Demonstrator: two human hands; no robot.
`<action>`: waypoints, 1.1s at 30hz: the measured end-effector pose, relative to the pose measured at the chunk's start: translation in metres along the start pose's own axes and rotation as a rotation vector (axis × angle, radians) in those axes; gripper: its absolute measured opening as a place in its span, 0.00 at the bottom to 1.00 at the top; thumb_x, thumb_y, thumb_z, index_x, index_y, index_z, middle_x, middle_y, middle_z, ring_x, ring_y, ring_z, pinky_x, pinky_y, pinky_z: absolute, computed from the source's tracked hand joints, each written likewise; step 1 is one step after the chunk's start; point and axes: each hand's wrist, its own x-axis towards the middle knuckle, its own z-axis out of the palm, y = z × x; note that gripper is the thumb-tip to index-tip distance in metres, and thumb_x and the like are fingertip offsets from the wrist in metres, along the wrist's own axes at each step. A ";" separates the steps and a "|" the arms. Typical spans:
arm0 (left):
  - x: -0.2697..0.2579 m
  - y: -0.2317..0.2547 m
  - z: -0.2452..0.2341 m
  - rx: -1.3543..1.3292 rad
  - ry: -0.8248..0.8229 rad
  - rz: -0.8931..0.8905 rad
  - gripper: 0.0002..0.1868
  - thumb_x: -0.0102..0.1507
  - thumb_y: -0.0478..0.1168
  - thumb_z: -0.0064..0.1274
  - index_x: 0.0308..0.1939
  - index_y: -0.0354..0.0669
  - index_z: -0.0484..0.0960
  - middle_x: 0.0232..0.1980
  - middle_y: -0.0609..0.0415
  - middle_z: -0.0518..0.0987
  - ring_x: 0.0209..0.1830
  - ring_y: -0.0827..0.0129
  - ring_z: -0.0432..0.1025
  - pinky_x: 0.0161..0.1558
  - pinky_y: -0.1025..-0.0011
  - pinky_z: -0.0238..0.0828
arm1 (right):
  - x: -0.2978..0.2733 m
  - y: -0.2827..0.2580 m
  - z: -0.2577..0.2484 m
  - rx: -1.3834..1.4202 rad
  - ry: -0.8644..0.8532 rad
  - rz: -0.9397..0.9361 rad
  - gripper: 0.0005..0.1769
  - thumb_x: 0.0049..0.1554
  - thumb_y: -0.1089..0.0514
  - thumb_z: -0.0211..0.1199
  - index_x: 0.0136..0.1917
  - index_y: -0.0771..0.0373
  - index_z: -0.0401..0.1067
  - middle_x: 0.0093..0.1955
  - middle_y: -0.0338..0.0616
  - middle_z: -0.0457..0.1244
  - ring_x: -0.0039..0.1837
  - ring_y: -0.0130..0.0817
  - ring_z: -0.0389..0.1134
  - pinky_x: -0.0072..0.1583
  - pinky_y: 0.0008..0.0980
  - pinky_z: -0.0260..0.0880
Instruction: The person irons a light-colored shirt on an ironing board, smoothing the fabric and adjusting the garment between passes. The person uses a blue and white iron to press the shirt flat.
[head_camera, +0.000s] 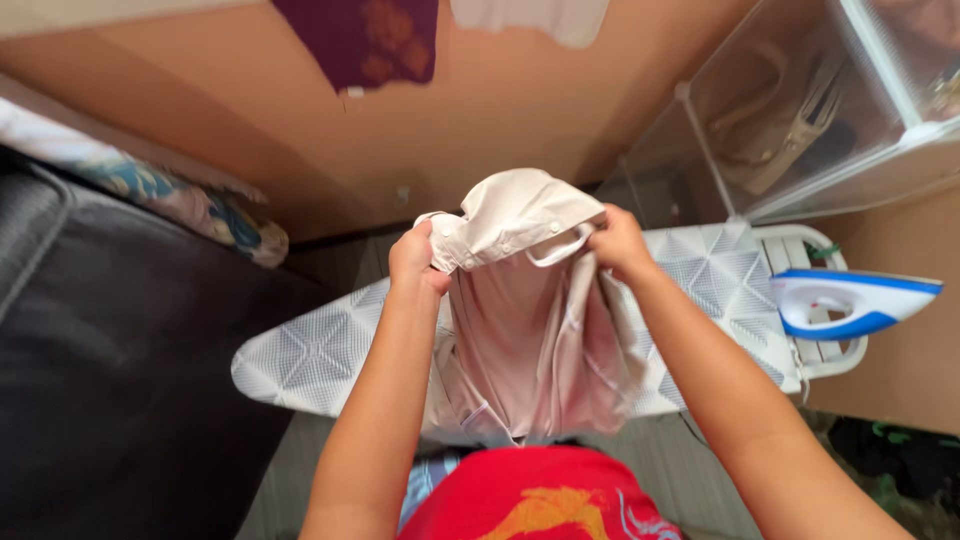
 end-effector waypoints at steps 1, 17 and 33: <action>-0.007 0.009 0.013 -0.004 -0.026 0.011 0.16 0.68 0.35 0.46 0.53 0.24 0.78 0.51 0.39 0.84 0.47 0.52 0.82 0.47 0.54 0.81 | 0.012 -0.015 -0.005 0.106 -0.005 0.034 0.19 0.49 0.75 0.58 0.53 0.64 0.75 0.44 0.41 0.70 0.41 0.31 0.69 0.38 0.33 0.68; -0.043 0.146 0.167 -0.205 -0.752 0.534 0.17 0.73 0.39 0.38 0.59 0.30 0.74 0.56 0.43 0.80 0.55 0.54 0.76 0.60 0.54 0.74 | 0.118 -0.200 -0.058 0.694 0.288 -0.400 0.14 0.62 0.72 0.54 0.56 0.55 0.67 0.52 0.43 0.68 0.48 0.37 0.74 0.41 0.38 0.78; 0.034 0.110 0.133 0.261 -0.474 0.412 0.15 0.67 0.36 0.43 0.49 0.28 0.80 0.46 0.42 0.84 0.41 0.56 0.80 0.44 0.58 0.80 | 0.127 -0.145 -0.086 0.226 0.380 -0.285 0.17 0.58 0.71 0.50 0.57 0.60 0.69 0.56 0.46 0.67 0.57 0.35 0.68 0.55 0.33 0.71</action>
